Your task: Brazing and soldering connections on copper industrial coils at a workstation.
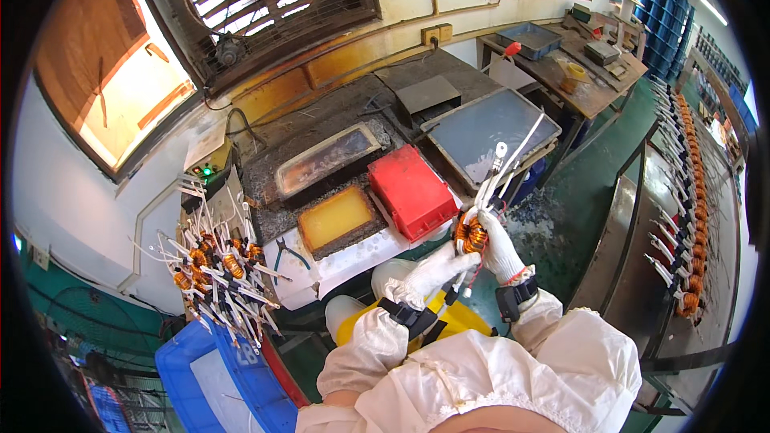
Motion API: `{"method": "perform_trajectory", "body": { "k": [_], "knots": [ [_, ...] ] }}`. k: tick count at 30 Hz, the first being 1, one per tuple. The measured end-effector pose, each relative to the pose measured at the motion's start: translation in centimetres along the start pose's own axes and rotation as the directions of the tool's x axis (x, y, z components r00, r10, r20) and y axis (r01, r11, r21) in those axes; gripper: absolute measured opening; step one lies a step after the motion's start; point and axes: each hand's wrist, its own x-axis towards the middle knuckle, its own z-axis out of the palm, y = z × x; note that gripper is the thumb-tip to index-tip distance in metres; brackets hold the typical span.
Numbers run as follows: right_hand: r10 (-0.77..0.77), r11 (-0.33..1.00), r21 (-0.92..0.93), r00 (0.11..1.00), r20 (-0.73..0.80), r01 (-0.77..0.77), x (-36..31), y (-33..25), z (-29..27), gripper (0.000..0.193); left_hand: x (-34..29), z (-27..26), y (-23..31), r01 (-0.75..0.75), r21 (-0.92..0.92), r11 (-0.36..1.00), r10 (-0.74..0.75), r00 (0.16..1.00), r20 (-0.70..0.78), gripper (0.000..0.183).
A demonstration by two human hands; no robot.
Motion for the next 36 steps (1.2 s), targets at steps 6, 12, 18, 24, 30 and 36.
{"method": "perform_trajectory", "body": {
  "k": [6, 12, 18, 24, 30, 36],
  "knots": [
    [-0.036, 0.944, -0.327, 0.964, -0.263, -0.053, -0.2, 0.7, 0.6, 0.047, 0.9, -0.1, -0.1, 0.12, 0.625, 0.771, 0.079, 0.956, -0.282, 0.054],
    [-0.153, 0.665, -0.74, 0.95, -0.273, -0.106, -1.2, 0.3, 0.7, 0.07, 1.1, -2.5, -2.8, -0.089, 0.138, 0.986, 0.095, 0.995, -0.041, 0.036],
    [-0.146, 0.634, -0.765, 0.955, -0.258, -0.109, -1.9, -0.3, 2.4, 0.065, 0.6, -1.6, -1.7, 0.062, 0.034, 0.997, -0.059, 0.994, -0.095, 0.042],
    [-0.136, 0.518, -0.843, 0.959, -0.25, -0.146, -2.3, -0.8, 2.8, 0.059, -0.3, 0.1, -0.7, 0.129, 0.485, 0.865, 0.046, 0.942, -0.332, 0.051],
    [-0.341, 0.728, -0.66, 0.933, -0.117, 0.184, 0.9, -5.3, -2.3, 0.042, -1.4, 0.8, 0.4, 0.092, 0.514, 0.853, 0.165, 0.886, -0.434, 0.049],
    [-0.462, 0.37, -0.911, 0.887, -0.009, 0.183, 2.7, -13.8, -1.1, 0.047, -1.3, 0.5, 0.0, 0.152, 0.601, 0.784, 0.124, 0.912, -0.391, 0.051]
  ]
}}
